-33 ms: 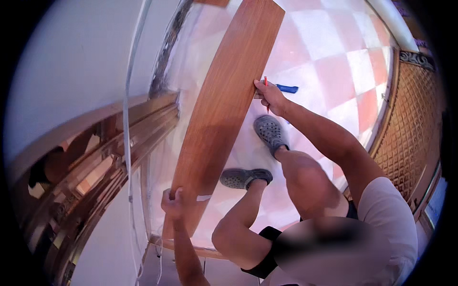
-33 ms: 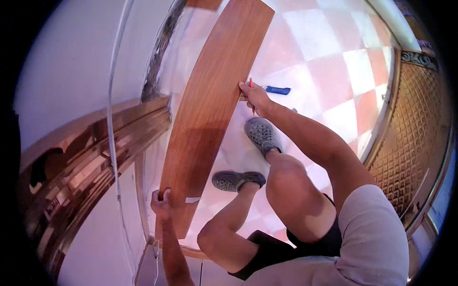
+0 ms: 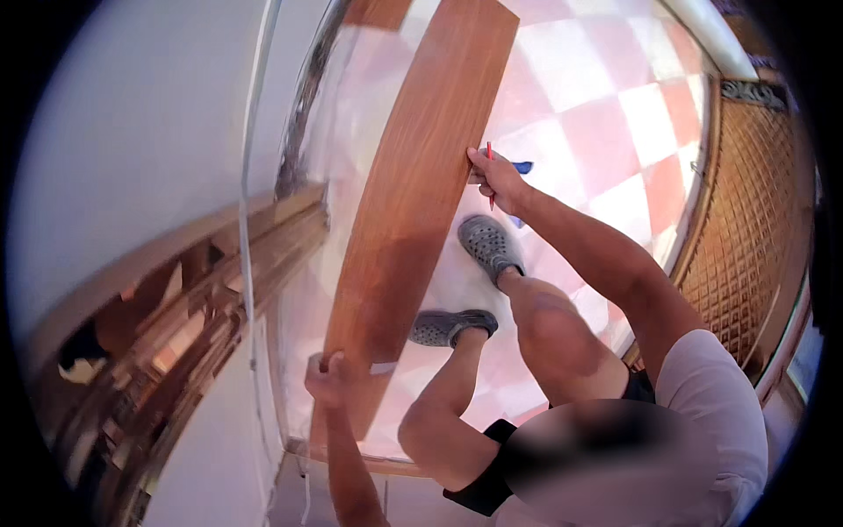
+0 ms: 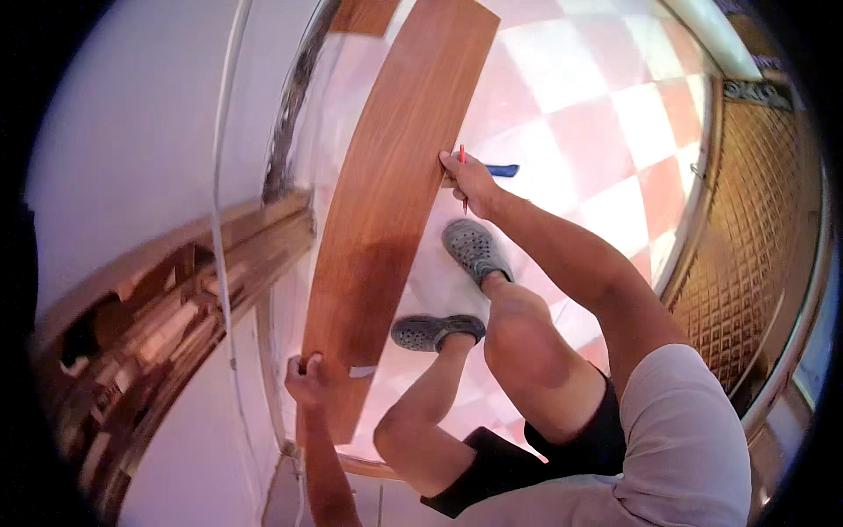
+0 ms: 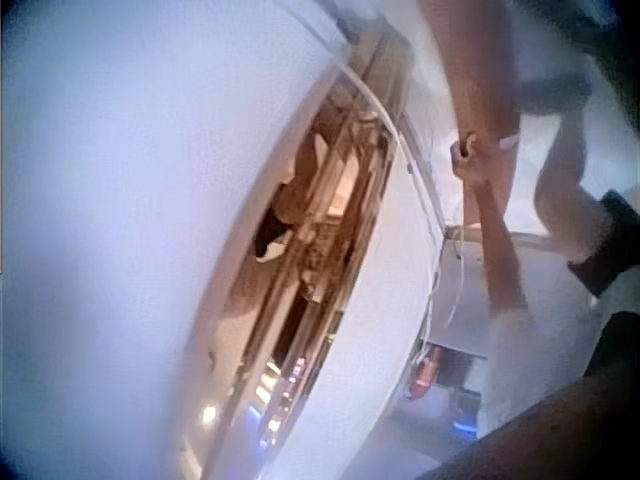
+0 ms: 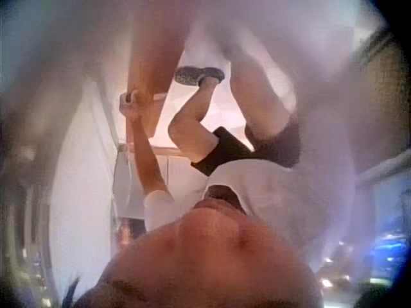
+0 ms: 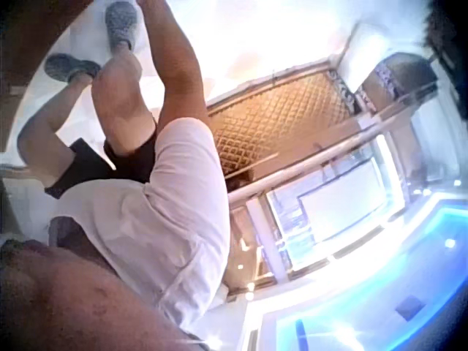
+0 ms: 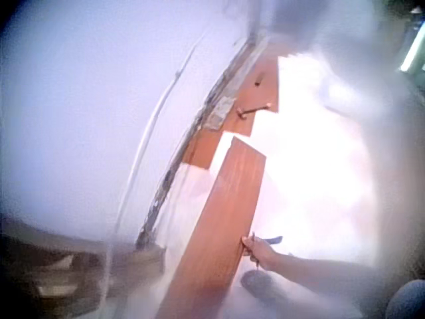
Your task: The person measures and marks a wooden plank on the floor using a square and a pencil. They then carry the plank to a table saw, align it, and cut it into smaller pieces. Finally, they inspect the cut pieces and place them aside.
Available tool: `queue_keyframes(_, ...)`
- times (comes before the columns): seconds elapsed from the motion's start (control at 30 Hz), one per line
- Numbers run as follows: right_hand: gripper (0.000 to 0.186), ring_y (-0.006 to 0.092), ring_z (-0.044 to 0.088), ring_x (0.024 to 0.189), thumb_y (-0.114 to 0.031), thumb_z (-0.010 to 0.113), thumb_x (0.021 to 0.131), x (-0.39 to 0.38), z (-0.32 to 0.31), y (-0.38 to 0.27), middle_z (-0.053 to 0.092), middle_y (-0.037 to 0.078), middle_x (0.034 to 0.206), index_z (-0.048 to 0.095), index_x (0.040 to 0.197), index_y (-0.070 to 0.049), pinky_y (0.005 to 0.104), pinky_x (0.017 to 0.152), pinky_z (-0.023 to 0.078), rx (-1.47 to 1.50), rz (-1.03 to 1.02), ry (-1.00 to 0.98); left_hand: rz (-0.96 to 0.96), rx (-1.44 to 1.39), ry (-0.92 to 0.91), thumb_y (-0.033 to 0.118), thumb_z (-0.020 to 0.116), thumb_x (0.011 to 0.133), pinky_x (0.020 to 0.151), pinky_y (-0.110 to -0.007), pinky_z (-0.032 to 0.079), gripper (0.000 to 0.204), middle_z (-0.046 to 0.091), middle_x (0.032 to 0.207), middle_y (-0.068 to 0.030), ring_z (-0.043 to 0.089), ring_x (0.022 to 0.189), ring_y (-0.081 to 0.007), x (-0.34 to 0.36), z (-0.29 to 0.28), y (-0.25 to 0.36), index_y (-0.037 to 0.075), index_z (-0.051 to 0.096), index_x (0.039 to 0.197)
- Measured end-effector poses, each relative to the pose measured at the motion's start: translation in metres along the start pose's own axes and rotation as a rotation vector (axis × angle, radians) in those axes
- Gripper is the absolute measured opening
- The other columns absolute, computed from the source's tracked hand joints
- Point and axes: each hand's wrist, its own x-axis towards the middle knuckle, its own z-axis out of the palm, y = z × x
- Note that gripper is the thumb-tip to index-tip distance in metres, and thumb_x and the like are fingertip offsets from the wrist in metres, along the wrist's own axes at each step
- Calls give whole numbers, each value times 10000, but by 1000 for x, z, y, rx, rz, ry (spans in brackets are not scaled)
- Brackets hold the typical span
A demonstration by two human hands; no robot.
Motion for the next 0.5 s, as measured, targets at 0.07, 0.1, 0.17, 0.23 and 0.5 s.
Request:
queue_keyframes(0.07, 343, 83, 416, 616, -460, 635, 981, -36, -5, -43, 518, -22, 781, 608, 955, -119, 262, 515, 330, 8, -59, 6, -94, 38, -107, 336, 748, 853, 558, -385, 443, 365, 570, 648, -102, 492, 586, -212, -20, -31, 6, -11, 644, 809)
queue_keyframes(0.1, 350, 81, 434, 628, -471, 639, 976, -76, -4, -76, 532, -13, 778, 614, 941, -124, 255, 521, 342, -50, -57, 19, 9, -37, -72, 371, 767, 822, 554, -377, 440, 397, 576, 651, -87, 492, 589, -199, -28, -44, 10, -7, 653, 785)
queue_keyframes(0.17, 401, 92, 468, 656, -493, 650, 962, -154, -17, -129, 538, -3, 751, 603, 857, -109, 269, 548, 384, -170, -39, 127, 35, -127, -105, 337, 760, 806, 529, -372, 408, 380, 542, 629, -67, 479, 595, -163, -45, -83, 98, 7, 612, 691)
queue_keyframes(0.23, 442, 106, 482, 664, -515, 661, 948, -246, -31, -175, 548, 1, 746, 614, 836, -91, 297, 563, 400, -116, -146, 169, -3, 26, -212, 207, 736, 748, 539, -377, 415, 231, 540, 628, -47, 471, 619, -137, -62, -123, 134, -3, 640, 770)
queue_keyframes(0.5, 446, 68, 422, 575, -551, 629, 960, -470, -53, -271, 467, -31, 689, 572, 864, -119, 278, 512, 360, -39, -68, 79, -103, -10, -718, 297, 650, 900, 601, -371, 501, 285, 659, 741, -129, 620, 626, -230, -75, -169, 282, 16, 704, 901)
